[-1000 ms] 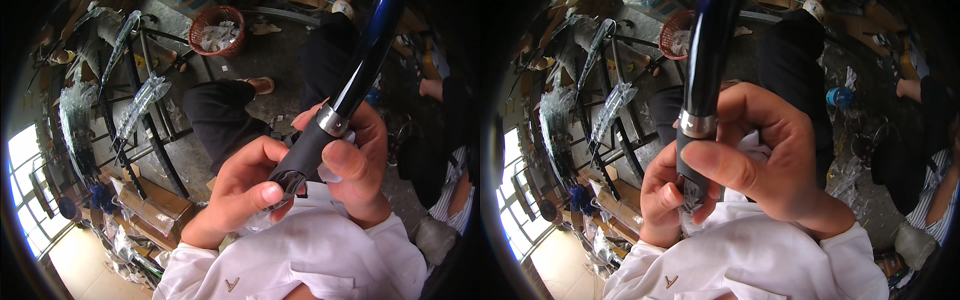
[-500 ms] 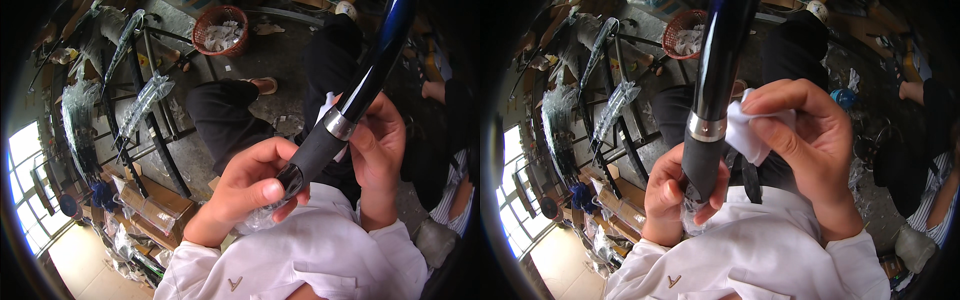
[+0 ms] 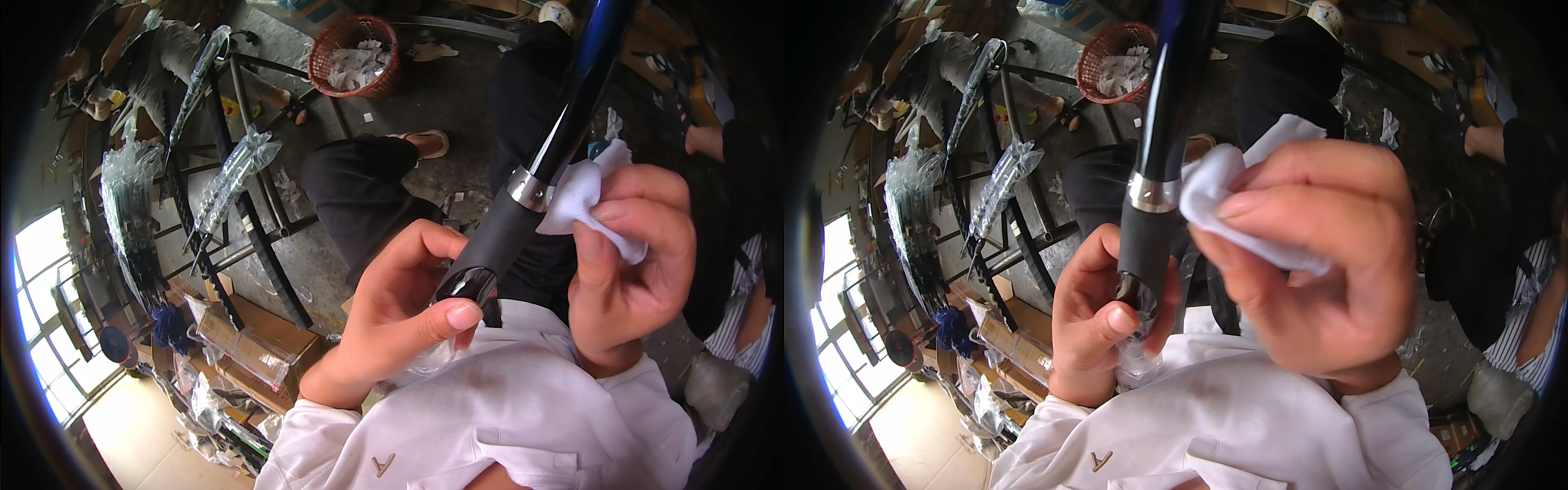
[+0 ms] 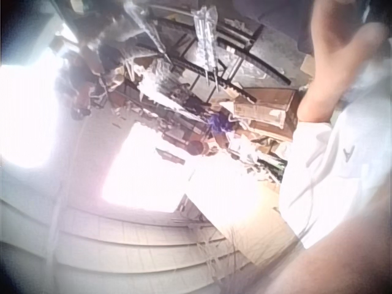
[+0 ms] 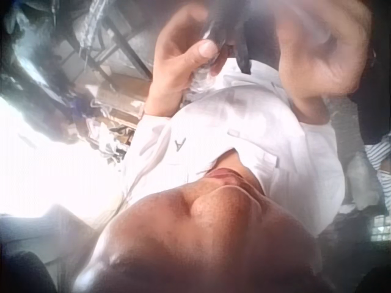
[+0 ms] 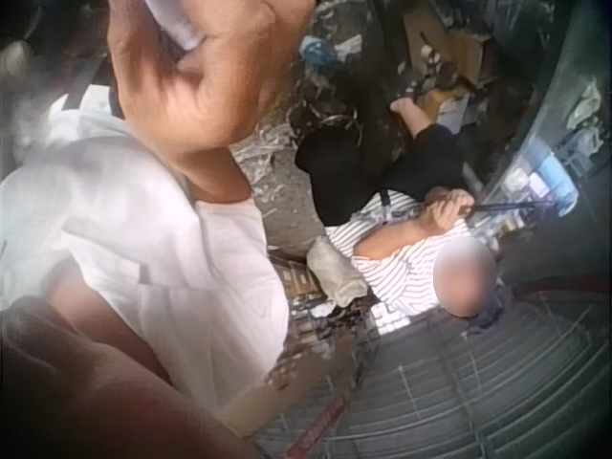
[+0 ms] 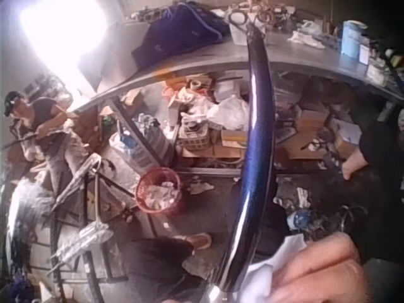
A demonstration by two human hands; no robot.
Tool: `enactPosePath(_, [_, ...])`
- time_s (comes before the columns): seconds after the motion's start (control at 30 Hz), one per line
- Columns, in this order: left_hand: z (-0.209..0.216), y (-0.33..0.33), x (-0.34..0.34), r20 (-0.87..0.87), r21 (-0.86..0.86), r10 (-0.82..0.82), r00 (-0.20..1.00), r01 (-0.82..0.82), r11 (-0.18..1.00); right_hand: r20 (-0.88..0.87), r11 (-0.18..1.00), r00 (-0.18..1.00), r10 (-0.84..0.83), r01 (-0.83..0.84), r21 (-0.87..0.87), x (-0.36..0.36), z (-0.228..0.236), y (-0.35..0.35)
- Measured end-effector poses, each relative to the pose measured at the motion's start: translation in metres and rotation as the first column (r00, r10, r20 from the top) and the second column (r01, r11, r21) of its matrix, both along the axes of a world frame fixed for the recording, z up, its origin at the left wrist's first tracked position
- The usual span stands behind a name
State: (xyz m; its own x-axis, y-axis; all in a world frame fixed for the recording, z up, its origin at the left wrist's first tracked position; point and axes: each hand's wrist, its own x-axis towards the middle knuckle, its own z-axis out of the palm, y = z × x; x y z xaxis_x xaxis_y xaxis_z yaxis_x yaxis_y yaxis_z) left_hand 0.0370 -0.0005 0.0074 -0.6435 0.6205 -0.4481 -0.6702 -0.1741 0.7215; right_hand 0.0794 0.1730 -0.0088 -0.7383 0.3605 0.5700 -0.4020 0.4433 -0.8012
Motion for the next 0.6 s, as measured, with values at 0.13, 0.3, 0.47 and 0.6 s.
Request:
enactPosePath(0.13, [0.0,-0.001,-0.003,-0.029,0.039,-0.063,0.998,0.064,0.997,0.009,0.979,1.0,-0.019,0.017,0.201,-0.001,0.004,-0.006])
enactPosePath(0.3, [-0.001,-0.004,-0.003,-0.044,0.059,-0.059,0.997,0.062,0.996,-0.021,0.972,1.0,0.018,-0.013,0.236,-0.004,0.003,-0.008])
enactPosePath(0.47, [-0.004,-0.008,-0.011,0.117,0.209,-0.184,0.976,0.157,0.965,-0.091,0.99,0.996,0.014,-0.002,0.139,-0.007,-0.005,-0.01])
enactPosePath(0.6, [-0.006,-0.005,-0.018,0.174,0.235,-0.233,0.957,0.19,0.953,-0.046,0.982,0.997,-0.069,0.076,0.174,-0.015,-0.011,-0.007])
